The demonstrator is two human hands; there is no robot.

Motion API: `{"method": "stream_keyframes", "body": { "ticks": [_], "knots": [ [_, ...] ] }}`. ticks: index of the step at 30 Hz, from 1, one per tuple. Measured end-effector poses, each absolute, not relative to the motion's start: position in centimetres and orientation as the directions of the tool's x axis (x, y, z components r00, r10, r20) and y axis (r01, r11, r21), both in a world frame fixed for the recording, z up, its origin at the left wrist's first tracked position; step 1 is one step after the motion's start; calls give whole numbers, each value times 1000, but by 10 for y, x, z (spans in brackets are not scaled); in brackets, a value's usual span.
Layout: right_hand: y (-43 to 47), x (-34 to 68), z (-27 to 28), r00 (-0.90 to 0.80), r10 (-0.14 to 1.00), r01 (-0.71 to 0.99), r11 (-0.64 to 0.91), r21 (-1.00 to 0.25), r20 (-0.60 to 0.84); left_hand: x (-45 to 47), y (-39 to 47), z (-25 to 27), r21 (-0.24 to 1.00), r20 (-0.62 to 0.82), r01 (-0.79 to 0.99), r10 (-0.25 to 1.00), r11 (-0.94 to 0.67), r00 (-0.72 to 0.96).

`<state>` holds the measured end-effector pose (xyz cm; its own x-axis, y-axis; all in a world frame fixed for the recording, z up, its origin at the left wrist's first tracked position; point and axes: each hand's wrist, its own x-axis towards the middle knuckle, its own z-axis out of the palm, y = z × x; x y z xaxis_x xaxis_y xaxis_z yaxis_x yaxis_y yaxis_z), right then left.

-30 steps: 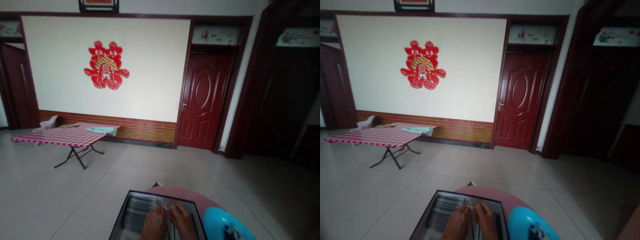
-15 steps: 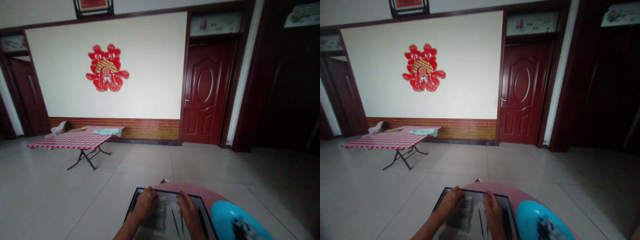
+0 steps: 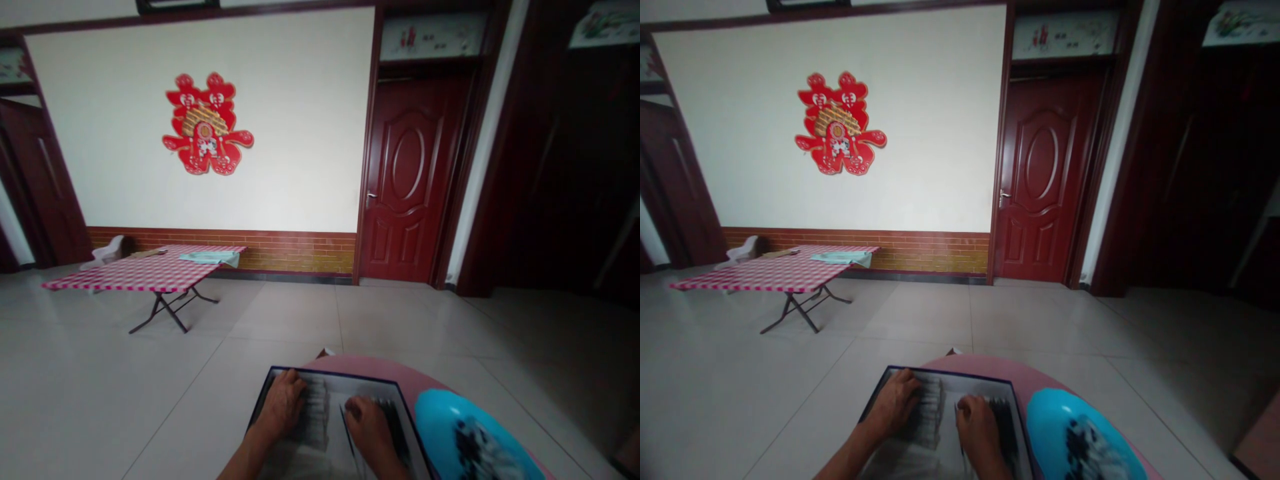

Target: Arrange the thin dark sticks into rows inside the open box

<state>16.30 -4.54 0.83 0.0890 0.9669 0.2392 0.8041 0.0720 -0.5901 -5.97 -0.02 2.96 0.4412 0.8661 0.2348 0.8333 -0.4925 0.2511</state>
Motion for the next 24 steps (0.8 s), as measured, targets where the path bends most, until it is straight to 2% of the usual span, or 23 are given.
{"method": "stream_keyframes", "body": {
  "ticks": [3,7,12,15,24],
  "knots": [
    [-53,158,3,43,980,897,48,-439,195,-61,0,30,251,254,828,859,-502,444],
    [-59,156,1,23,992,940,21,-342,125,-61,-1,30,246,266,825,854,-509,447],
    [-60,164,9,67,997,952,-50,-301,46,-60,-2,34,225,243,832,856,-508,456],
    [-59,169,12,95,994,959,-75,-273,60,-60,-5,39,222,230,830,855,-511,465],
    [-55,170,1,47,996,962,-24,-274,80,-59,-10,50,213,226,826,849,-521,478]
  ]
}}
